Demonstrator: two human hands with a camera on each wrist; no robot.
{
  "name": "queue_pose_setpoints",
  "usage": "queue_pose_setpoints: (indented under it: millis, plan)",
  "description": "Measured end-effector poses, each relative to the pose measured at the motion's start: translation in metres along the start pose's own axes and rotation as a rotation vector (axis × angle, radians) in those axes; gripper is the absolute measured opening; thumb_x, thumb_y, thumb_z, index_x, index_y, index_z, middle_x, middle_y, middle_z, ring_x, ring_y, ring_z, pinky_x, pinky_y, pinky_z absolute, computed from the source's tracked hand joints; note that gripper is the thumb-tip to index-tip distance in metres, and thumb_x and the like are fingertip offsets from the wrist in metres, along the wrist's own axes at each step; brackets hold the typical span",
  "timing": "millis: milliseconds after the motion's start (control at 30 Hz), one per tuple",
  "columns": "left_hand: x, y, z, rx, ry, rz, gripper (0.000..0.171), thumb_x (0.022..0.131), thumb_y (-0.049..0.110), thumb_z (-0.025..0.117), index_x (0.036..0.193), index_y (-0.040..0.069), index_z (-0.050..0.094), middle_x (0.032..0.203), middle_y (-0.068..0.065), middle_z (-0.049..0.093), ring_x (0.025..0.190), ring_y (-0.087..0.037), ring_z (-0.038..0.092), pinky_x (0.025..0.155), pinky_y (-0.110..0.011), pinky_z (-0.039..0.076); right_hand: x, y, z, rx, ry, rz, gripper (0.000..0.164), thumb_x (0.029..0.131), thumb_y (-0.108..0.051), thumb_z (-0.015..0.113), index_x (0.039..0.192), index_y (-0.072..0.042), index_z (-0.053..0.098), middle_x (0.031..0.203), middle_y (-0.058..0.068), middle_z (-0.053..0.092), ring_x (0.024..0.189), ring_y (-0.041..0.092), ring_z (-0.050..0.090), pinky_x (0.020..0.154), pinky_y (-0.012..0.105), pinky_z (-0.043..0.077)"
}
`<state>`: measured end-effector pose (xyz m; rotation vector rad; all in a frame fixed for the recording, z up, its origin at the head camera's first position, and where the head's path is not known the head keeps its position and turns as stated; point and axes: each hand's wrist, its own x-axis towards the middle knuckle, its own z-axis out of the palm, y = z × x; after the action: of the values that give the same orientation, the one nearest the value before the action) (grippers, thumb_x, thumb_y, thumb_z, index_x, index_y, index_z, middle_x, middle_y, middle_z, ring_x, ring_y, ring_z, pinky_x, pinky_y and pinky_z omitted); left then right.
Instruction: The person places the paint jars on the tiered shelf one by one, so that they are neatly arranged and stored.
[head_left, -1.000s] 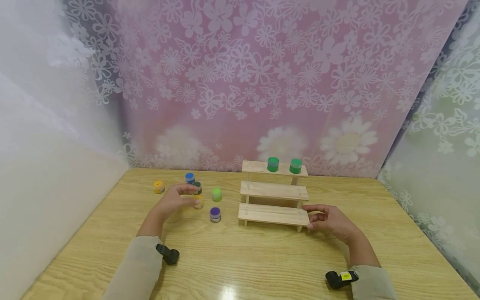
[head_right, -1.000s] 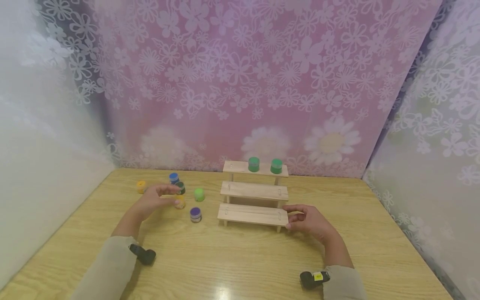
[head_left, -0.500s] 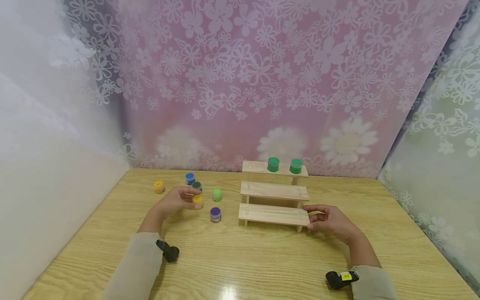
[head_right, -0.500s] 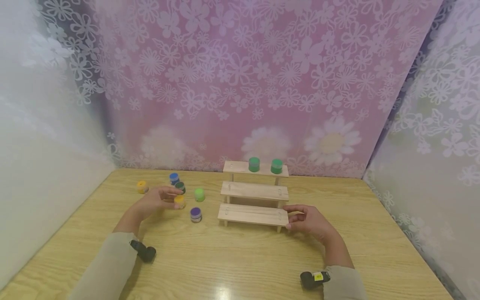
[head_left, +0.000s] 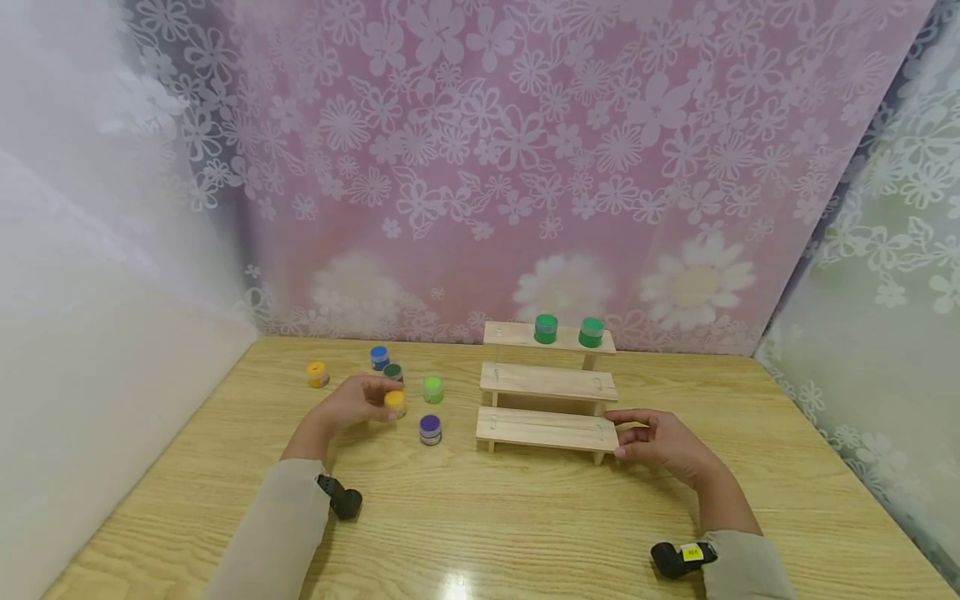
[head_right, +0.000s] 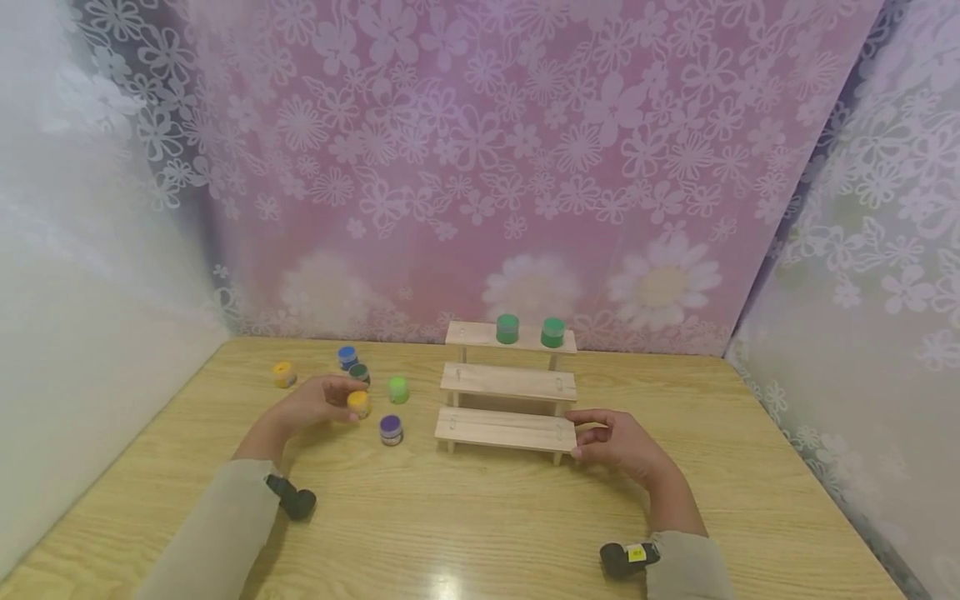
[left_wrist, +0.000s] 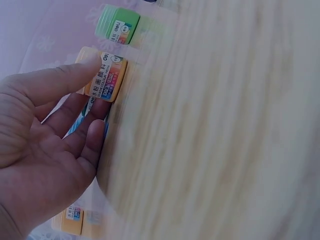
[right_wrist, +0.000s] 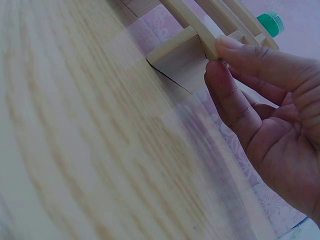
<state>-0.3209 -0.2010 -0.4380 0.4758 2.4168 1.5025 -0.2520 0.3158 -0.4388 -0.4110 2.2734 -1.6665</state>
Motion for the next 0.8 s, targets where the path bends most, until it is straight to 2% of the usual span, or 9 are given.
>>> queue_pose_setpoints:
  millis: [167,433,633,800]
  plan:
    - [0.002,-0.004,0.001,0.039,0.039,0.019,0.049,0.083,0.008,0.078,0.127,-0.002,0.061,0.124,-0.013,0.063,0.113,-0.028,0.058,0.098,-0.046,0.047,-0.001,0.000,0.000,0.000,0.003,0.001,0.067,0.084,-0.012,0.077,0.140,0.008,0.045,0.105,0.015,0.063,0.091,0.020,0.065,0.078,0.034,0.057]
    - [0.005,-0.006,0.005,0.035,0.094,-0.027,0.043,0.082,0.009,0.079,0.122,0.000,0.065,0.116,-0.011,0.066,0.109,-0.028,0.059,0.098,-0.047,0.047,-0.002,0.001,0.001,0.003,-0.003,0.002,0.067,0.085,-0.012,0.077,0.140,0.008,0.045,0.105,0.016,0.063,0.090,0.020,0.065,0.077,0.035,0.057]
    - [0.002,0.001,0.006,0.045,0.140,-0.055,0.046,0.082,0.016,0.081,0.123,0.004,0.065,0.119,-0.010,0.064,0.114,-0.030,0.056,0.101,-0.051,0.043,-0.002,0.001,0.000,0.000,-0.005,-0.005,0.066,0.085,-0.010,0.076,0.140,0.009,0.044,0.104,0.017,0.063,0.089,0.019,0.065,0.077,0.034,0.057]
    - [-0.001,0.010,0.007,0.013,0.170,-0.063,0.046,0.082,0.017,0.081,0.124,0.007,0.065,0.122,-0.011,0.063,0.117,-0.031,0.055,0.102,-0.051,0.042,-0.001,-0.001,-0.001,-0.005,-0.003,-0.007,0.066,0.085,-0.011,0.076,0.140,0.010,0.044,0.104,0.018,0.063,0.090,0.019,0.065,0.078,0.034,0.057]
